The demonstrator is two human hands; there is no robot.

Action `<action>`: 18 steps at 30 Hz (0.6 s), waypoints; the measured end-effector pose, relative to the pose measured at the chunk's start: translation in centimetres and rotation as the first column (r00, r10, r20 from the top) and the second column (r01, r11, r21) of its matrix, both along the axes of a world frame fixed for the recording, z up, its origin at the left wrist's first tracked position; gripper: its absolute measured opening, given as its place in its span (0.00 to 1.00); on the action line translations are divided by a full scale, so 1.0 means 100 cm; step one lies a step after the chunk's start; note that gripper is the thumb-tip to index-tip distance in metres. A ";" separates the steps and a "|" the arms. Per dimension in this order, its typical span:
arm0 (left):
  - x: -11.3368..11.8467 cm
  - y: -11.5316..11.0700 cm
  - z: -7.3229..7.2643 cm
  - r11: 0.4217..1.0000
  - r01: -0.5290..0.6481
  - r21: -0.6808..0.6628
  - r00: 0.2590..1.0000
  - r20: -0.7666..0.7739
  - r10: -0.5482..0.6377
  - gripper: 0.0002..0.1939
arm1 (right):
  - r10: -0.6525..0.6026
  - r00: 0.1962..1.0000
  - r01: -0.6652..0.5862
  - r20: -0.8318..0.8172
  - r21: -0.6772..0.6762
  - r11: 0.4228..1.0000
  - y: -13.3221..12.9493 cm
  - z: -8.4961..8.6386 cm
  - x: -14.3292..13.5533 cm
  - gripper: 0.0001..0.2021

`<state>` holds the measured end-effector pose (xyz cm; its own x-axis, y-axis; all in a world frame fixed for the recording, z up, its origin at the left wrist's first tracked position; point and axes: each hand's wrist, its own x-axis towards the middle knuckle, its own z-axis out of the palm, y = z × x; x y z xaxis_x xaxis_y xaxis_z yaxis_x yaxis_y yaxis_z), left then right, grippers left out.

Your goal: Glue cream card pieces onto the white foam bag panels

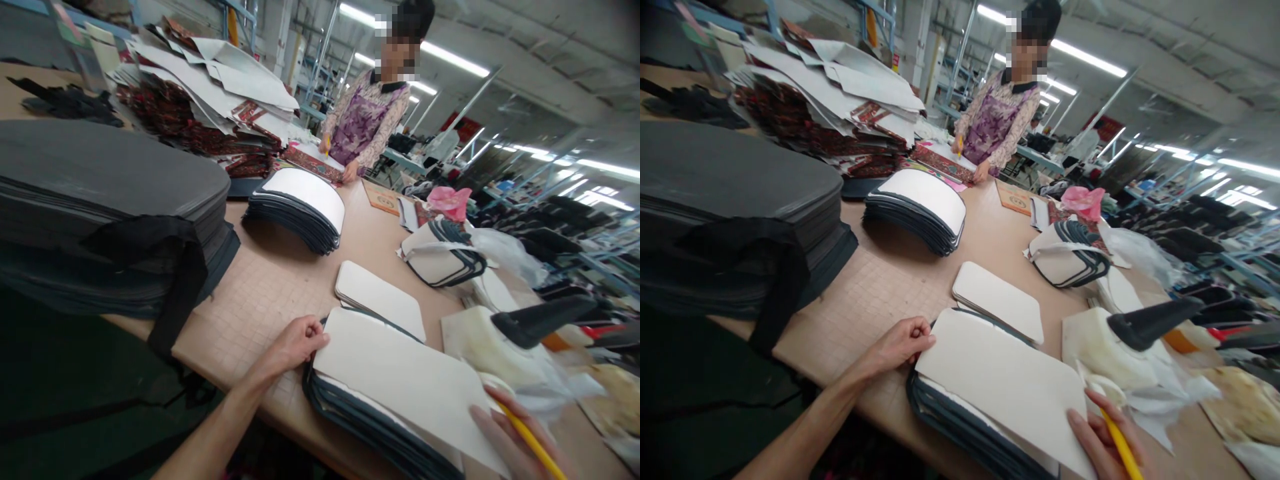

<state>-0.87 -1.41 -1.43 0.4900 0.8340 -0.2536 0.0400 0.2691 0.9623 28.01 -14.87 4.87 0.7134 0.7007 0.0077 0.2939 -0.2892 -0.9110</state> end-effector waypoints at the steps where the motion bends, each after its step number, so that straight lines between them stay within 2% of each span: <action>1: 0.000 0.001 0.000 1.000 0.001 0.003 1.000 -0.007 -0.001 0.13 | -0.030 0.997 0.030 -0.074 -0.001 1.000 0.000 0.001 -0.004 0.28; 4: -0.001 0.003 0.000 1.000 0.014 0.013 1.000 -0.020 -0.013 0.15 | -0.083 0.976 0.093 -0.203 0.040 0.995 0.001 0.010 -0.015 0.30; 9: -0.001 0.006 0.004 0.999 0.038 0.026 0.999 -0.025 -0.038 0.18 | -0.046 0.990 0.063 -0.136 0.118 0.991 0.002 0.021 -0.024 0.26; 14: -0.002 0.007 0.012 0.999 0.032 -0.014 0.998 -0.063 -0.033 0.19 | 0.066 0.988 -0.055 -0.139 0.086 0.995 0.000 0.001 -0.016 0.25; 18: -0.002 0.009 0.016 0.999 0.047 -0.017 0.994 -0.094 -0.048 0.20 | 0.077 0.997 -0.076 -0.018 0.020 0.997 -0.002 -0.014 -0.011 0.25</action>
